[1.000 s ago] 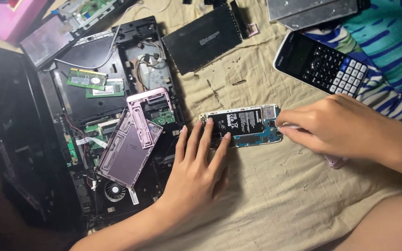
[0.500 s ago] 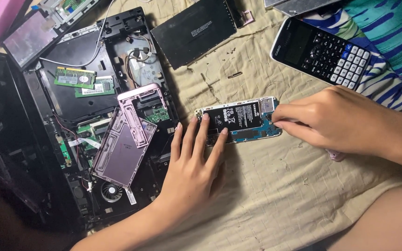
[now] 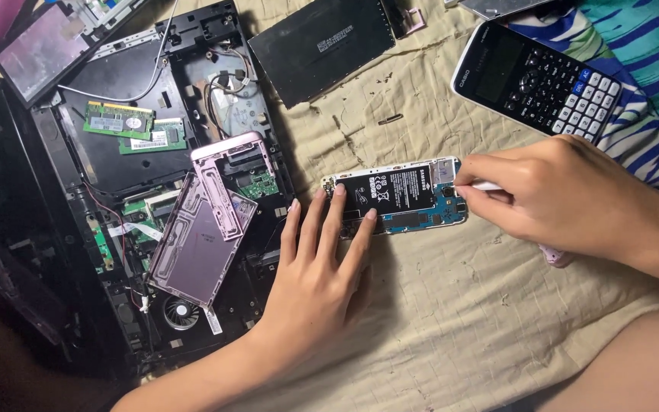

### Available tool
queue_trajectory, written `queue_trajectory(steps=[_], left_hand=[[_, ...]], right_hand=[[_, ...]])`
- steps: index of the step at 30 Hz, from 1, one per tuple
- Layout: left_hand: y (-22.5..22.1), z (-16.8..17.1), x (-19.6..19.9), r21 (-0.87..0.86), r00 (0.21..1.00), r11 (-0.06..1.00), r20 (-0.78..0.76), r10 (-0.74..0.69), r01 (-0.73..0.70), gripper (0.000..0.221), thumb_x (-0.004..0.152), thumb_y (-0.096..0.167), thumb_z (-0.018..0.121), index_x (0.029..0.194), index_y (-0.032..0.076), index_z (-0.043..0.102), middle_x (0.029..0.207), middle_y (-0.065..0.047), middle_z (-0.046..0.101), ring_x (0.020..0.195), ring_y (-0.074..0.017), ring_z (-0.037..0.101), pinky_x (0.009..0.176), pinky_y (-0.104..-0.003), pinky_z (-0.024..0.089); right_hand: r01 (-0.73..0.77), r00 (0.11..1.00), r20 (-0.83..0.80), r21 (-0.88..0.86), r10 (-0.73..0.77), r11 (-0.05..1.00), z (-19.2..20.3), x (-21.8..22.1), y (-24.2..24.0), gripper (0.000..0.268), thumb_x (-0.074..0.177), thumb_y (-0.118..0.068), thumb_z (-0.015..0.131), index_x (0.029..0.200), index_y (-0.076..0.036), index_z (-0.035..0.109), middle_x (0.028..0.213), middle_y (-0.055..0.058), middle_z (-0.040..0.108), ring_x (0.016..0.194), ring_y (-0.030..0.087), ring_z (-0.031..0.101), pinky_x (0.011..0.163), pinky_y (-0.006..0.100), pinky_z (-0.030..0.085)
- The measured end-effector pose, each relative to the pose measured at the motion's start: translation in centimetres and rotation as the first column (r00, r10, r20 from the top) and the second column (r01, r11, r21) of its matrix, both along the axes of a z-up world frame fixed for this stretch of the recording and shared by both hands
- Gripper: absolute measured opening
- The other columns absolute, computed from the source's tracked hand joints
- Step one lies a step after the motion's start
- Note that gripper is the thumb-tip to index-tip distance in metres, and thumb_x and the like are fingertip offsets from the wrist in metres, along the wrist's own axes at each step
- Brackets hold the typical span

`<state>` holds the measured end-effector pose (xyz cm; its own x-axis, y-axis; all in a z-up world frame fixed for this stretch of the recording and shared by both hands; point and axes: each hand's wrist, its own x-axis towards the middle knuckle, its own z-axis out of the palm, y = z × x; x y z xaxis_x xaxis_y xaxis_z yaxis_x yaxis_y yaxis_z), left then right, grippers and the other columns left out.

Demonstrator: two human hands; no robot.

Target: Disassembling a smartphone by prying off the back cover and removing internal frame components using hands and a small tool.

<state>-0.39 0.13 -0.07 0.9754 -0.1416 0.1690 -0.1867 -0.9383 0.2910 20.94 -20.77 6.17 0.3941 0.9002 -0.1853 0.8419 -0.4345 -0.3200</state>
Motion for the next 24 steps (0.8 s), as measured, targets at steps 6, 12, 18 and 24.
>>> queue_trajectory(steps=[6, 12, 18, 24], left_hand=[[0.1, 0.1, 0.0, 0.002, 1.0, 1.0, -0.019, -0.007, 0.007, 0.057, 0.104, 0.028, 0.055, 0.155, 0.005, 0.043, 0.158, -0.036, 0.035, 0.147, -0.0536, 0.039, 0.121, -0.066, 0.03], [0.0, 0.0, -0.1, 0.002, 1.0, 1.0, -0.012, 0.0, 0.0, 0.056, 0.105, 0.03, 0.054, 0.155, 0.007, 0.044, 0.158, -0.035, 0.037, 0.145, -0.0525, 0.042, 0.12, -0.066, 0.031], [0.0, 0.3, 0.0, 0.001, 1.0, 1.0, -0.022, -0.007, 0.007, 0.058, 0.106, 0.033, 0.055, 0.155, 0.006, 0.044, 0.158, -0.035, 0.037, 0.146, -0.0534, 0.041, 0.121, -0.066, 0.031], [0.0, 0.4, 0.0, -0.006, 1.0, 1.0, -0.031, -0.001, 0.001, 0.058, 0.104, 0.031, 0.055, 0.155, 0.006, 0.044, 0.157, -0.035, 0.037, 0.146, -0.0532, 0.041, 0.121, -0.067, 0.031]], right_hand=[[0.004, 1.0, -0.017, 0.029, -0.003, 1.0, -0.4, 0.1, 0.0, 0.008, 0.094, -0.019, 0.071, 0.091, -0.012, 0.072, 0.063, -0.004, 0.072, 0.046, 0.014, 0.064, 0.053, 0.037, 0.058], [0.124, 0.976, -0.168, -0.095, -0.138, 0.988, 1.4, -0.4, 0.5, 0.016, 0.095, -0.025, 0.066, 0.08, -0.023, 0.07, 0.038, -0.005, 0.063, 0.018, 0.011, 0.064, 0.034, 0.023, 0.052], [-0.013, 0.999, 0.045, 0.032, 0.012, 0.999, 0.2, -0.6, -0.5, 0.02, 0.089, -0.005, 0.064, 0.073, -0.017, 0.062, 0.05, -0.005, 0.045, 0.043, 0.015, 0.043, 0.046, 0.036, 0.041], [0.027, 1.0, 0.0, -0.065, -0.027, 0.998, -0.4, -0.6, -0.4, 0.011, 0.092, -0.016, 0.066, 0.082, -0.018, 0.066, 0.053, -0.006, 0.064, 0.044, 0.017, 0.056, 0.051, 0.037, 0.045]])
